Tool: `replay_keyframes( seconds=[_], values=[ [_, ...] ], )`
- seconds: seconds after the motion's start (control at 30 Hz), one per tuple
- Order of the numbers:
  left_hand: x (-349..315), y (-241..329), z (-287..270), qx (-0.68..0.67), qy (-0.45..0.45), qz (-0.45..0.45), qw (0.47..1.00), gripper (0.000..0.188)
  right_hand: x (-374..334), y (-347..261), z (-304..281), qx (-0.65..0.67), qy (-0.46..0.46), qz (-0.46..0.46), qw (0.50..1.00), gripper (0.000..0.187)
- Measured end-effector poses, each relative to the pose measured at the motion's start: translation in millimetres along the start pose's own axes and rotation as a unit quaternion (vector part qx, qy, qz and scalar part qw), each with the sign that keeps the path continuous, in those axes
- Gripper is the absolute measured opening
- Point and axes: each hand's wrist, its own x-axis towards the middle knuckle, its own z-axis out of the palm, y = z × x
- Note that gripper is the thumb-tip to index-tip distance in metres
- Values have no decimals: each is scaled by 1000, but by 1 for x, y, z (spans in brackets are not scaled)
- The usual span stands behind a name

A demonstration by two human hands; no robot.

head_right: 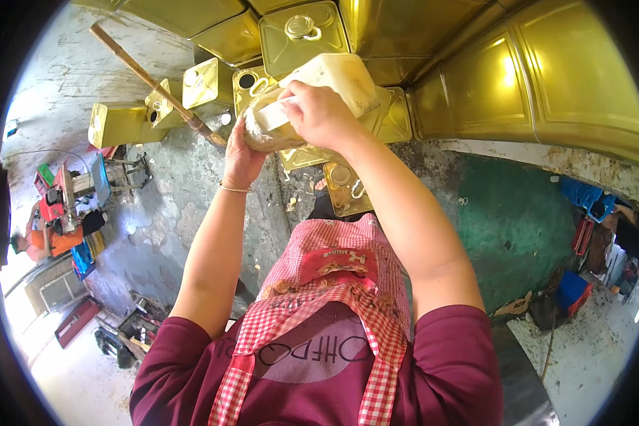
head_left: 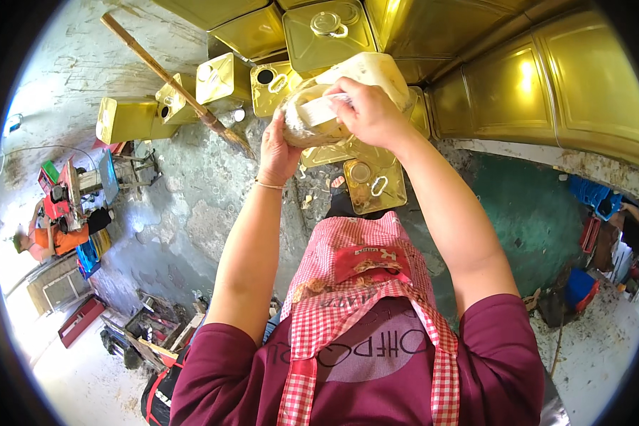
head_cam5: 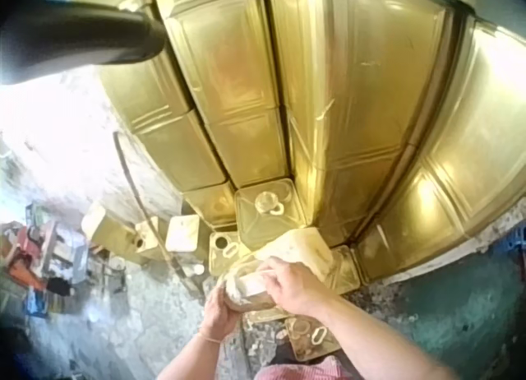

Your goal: The person picks up a plastic container, carries it to a stack of large metal tins, removes the lid from one tin, and pours a white liquid from the tin into the container before using a brush to scrape remaining liquid into the container.

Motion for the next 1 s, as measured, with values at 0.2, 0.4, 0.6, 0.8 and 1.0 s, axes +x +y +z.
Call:
replay_keyframes(
  seconds=[0.2, 0.4, 0.6, 0.8, 1.0],
  values=[
    [-5, 13, 10, 106, 8, -52, 993, 51, 6, 1, -14, -59, 114, -90, 988, 70],
    [5, 7, 27, 81, -15, -49, 995, 61, -15, 38, -42, 49, 222, 39, 973, 60],
    [14, -5, 42, 26, -5, -45, 999, 49, -74, 133, -37, 182, 381, 159, 892, 47],
    [-7, 6, 73, -22, 22, -64, 997, 48, -116, 154, -18, 242, 345, 280, 863, 45],
    [-88, 67, 93, -39, 33, -21, 998, 50, -139, 174, -13, 206, 328, 256, 886, 41]
  ],
)
